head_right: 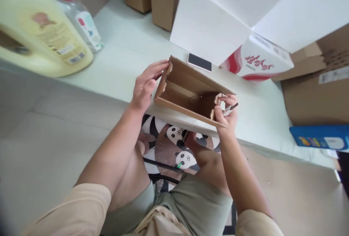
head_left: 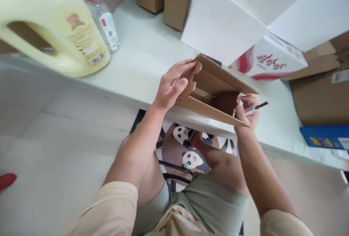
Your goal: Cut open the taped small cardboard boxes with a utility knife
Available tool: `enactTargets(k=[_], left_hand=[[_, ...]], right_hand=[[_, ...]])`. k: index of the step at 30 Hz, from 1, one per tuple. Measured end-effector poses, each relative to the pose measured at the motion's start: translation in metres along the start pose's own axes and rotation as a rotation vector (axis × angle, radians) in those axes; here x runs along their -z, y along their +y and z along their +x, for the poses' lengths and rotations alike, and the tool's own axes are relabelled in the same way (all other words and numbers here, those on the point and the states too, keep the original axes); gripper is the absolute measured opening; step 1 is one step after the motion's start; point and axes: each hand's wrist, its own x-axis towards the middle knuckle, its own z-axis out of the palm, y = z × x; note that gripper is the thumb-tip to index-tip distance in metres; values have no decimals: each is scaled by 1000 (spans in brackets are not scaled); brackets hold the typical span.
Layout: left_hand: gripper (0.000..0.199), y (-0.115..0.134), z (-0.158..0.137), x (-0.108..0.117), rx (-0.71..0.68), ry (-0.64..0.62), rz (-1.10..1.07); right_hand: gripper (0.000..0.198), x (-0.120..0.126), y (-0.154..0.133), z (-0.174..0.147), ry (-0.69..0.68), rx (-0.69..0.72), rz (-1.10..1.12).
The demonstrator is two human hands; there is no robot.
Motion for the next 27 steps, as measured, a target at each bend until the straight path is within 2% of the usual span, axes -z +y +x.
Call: enactTargets(k=[3,4,7,10,14,16,18,20,23,25,27], left_hand=[[29,-13,-15,-17,50,-126,127],[24,-17,-18,-21,66,-153,173],[25,-30,-21,-29,104,-143,271],[39,-39,-19,-32,34,-111,382],[52,-41,-15,-31,-129,-192,624],[41,-40,-14,-31,-193,-283,741],[28,-40,-12,-32,-248,-344,816],[23,-41,-9,-32,-287,-340,840],[19,-41,-3,-29,-282,-265,778],[21,-36,3,-25,-191,-190,703],[26,-29,8,-18,-37,-126,641]], right_hand=[[43,-7,9,-12,166,-132,181],[46,-8,12,-13,175,-187,266],[53,-10,17,-16,235,-305,506],[64,-11,20,-19,252,-279,592],[41,-10,28,-22,145,-146,652],[40,-8,31,-25,110,-134,758],[37,-7,34,-27,87,-182,879],[36,-7,37,-29,157,-255,944],[36,-6,44,-29,312,-440,907],[37,-9,48,-30,219,-559,868],[44,-14,47,-31,-9,-554,890]])
